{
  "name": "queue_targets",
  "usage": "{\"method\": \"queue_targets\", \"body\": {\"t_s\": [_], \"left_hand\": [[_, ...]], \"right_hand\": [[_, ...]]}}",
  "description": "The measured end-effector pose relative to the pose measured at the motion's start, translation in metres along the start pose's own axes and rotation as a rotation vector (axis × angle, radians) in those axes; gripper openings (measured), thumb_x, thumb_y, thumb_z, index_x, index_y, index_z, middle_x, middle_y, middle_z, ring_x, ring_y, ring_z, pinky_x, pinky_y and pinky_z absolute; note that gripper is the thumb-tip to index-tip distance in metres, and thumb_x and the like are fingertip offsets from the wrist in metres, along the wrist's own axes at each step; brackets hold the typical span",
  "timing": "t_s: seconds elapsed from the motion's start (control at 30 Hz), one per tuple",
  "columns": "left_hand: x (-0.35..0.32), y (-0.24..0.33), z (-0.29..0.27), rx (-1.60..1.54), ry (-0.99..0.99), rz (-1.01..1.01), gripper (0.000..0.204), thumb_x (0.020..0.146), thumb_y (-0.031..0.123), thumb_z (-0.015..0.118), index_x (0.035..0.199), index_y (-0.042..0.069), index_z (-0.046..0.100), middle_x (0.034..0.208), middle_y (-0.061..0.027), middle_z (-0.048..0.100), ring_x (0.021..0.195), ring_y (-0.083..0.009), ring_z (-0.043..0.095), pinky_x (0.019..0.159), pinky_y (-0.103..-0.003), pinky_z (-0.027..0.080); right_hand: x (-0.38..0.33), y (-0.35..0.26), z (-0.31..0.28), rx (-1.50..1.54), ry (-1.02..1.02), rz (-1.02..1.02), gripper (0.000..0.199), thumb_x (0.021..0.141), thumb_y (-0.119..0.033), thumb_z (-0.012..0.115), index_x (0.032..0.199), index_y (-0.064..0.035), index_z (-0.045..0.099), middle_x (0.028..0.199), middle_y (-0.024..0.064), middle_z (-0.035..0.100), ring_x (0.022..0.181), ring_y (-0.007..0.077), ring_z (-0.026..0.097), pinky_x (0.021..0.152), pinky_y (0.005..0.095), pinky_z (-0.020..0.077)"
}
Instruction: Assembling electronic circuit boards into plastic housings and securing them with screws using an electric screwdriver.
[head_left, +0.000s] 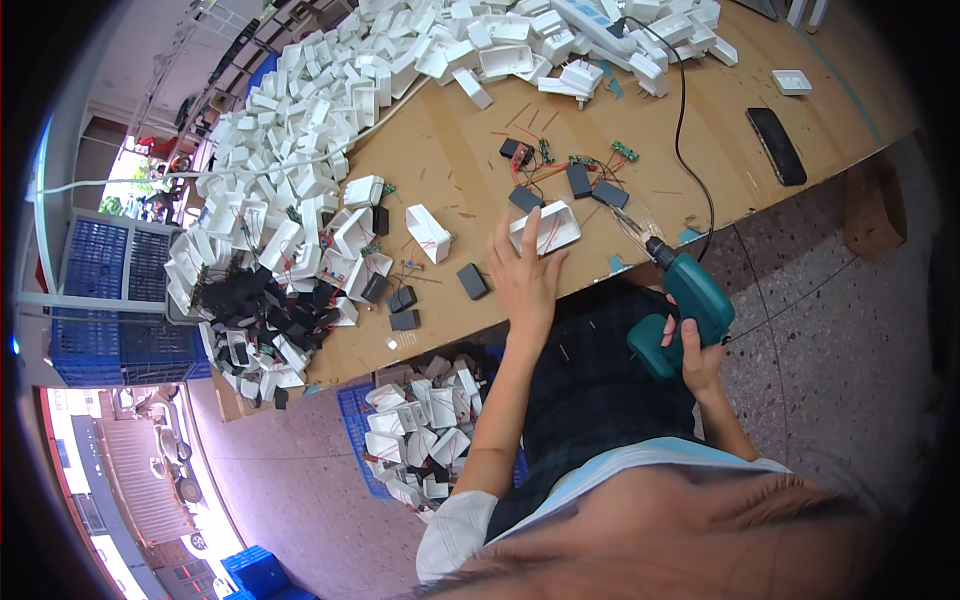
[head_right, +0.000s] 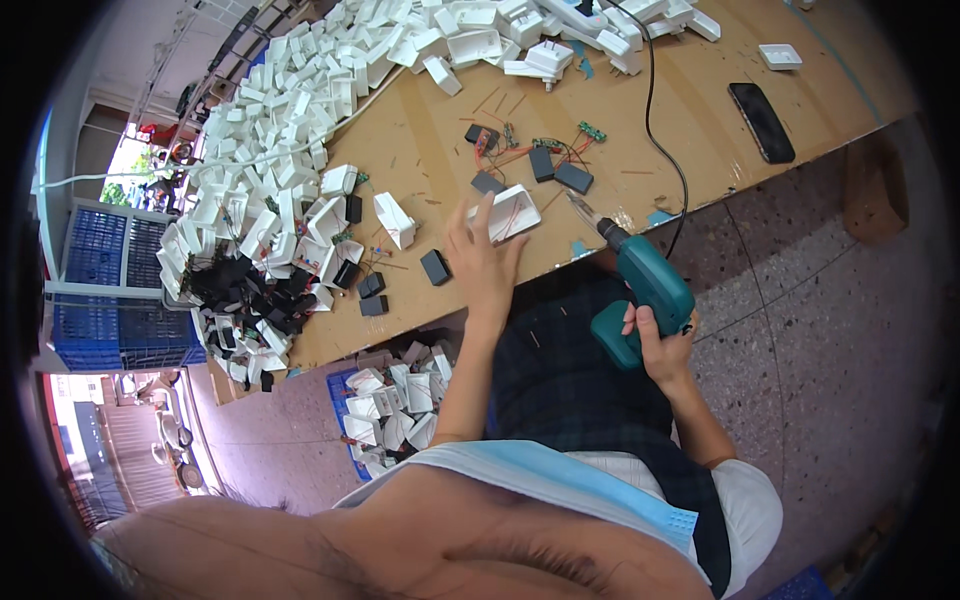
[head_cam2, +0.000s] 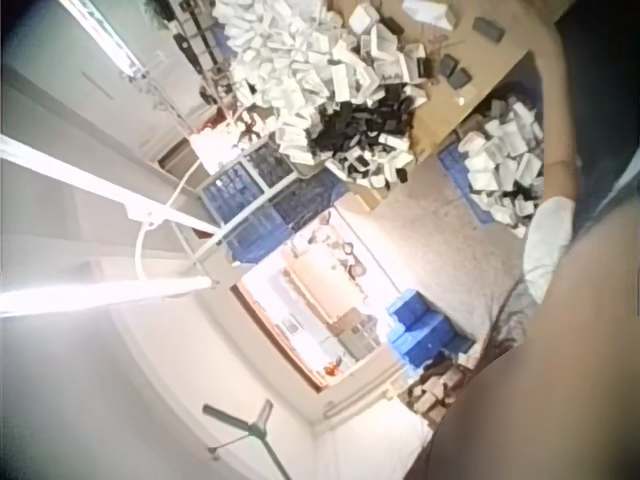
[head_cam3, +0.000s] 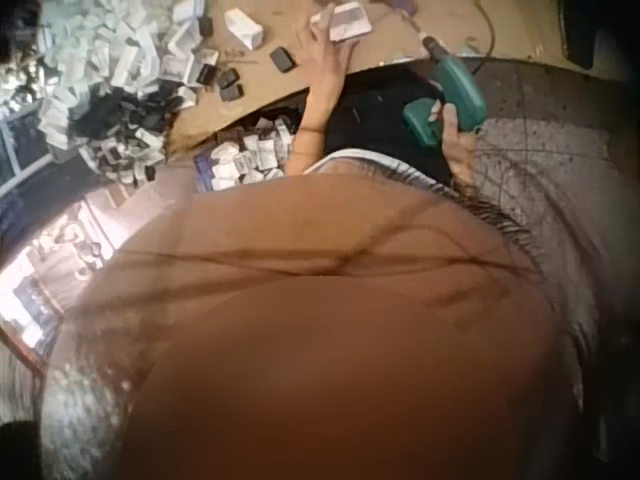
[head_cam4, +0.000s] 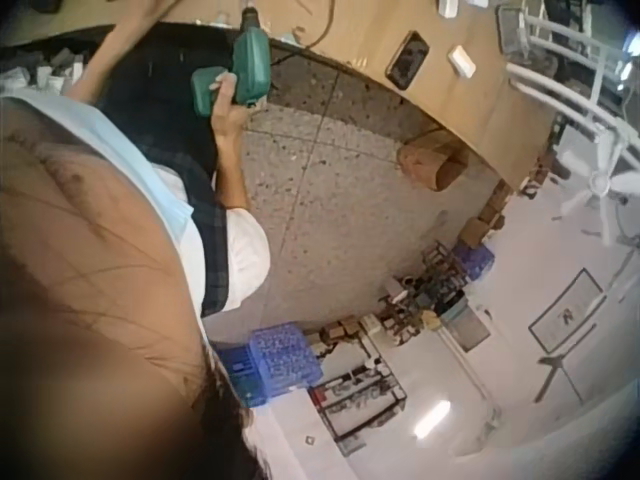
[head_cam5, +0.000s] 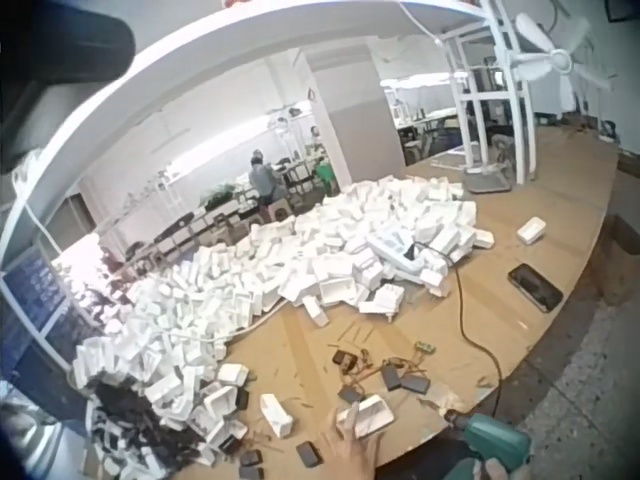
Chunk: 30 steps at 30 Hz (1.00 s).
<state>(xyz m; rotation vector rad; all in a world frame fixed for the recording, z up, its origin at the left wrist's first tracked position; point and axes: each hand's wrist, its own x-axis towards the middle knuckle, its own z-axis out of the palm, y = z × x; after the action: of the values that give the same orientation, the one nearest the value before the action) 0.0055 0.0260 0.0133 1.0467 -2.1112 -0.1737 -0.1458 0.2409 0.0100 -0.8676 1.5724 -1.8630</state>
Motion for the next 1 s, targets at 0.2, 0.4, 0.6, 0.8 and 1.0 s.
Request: {"method": "queue_targets", "body": {"t_s": [0.2,0.4,0.6,0.8,1.0], "left_hand": [[0.005,-0.067,-0.034,0.090,-0.129,-0.091,0.067,0.083,0.015,0.084,0.145,0.014,0.057,0.140,-0.0197,0.056,0.121,-0.0392,0.060,0.098,-0.045,0.052],[0.026,-0.134,-0.069,0.620,0.081,-0.169,0.072,0.083,0.024,0.085,0.146,0.009,0.055,0.142,-0.0239,0.054,0.129,-0.0417,0.053,0.108,-0.049,0.039],[0.122,-0.086,-0.036,0.286,0.015,0.055,0.071,0.087,0.031,0.083,0.145,0.001,0.053,0.136,-0.0274,0.056,0.125,-0.0407,0.055,0.104,-0.049,0.041],[0.278,-0.162,0.128,-0.443,-0.213,-0.506,0.043,0.095,0.029,0.075,0.106,-0.011,0.068,0.089,-0.0152,0.071,0.077,-0.0188,0.067,0.069,-0.035,0.052],[0.248,-0.124,0.119,-0.376,0.055,-0.320,0.023,0.086,0.017,0.080,0.089,-0.003,0.068,0.087,-0.0169,0.072,0.078,-0.0291,0.070,0.073,-0.042,0.053]], "right_hand": [[0.013,-0.007,-0.003,0.010,0.041,-0.032,0.030,0.103,-0.015,0.061,0.122,0.0081,0.066,0.083,0.0086,0.069,0.068,0.0132,0.065,0.064,0.0271,0.0529],[0.026,-0.006,-0.002,0.002,0.108,-0.078,0.031,0.104,-0.016,0.061,0.122,0.0076,0.066,0.082,0.0078,0.068,0.067,0.0128,0.064,0.063,0.0269,0.0519],[0.031,0.000,-0.007,-0.021,0.109,-0.027,0.029,0.103,-0.015,0.061,0.120,0.0087,0.066,0.083,0.0080,0.068,0.067,0.0126,0.064,0.063,0.0266,0.0522],[0.031,-0.010,0.005,-0.007,0.076,-0.049,0.028,0.102,-0.014,0.063,0.118,0.0085,0.066,0.083,0.0086,0.068,0.067,0.0129,0.064,0.062,0.0269,0.0525],[0.026,0.004,-0.006,0.021,0.075,-0.071,0.027,0.101,-0.013,0.063,0.117,0.0085,0.065,0.083,0.0092,0.068,0.066,0.0134,0.065,0.061,0.0275,0.0531]]}}
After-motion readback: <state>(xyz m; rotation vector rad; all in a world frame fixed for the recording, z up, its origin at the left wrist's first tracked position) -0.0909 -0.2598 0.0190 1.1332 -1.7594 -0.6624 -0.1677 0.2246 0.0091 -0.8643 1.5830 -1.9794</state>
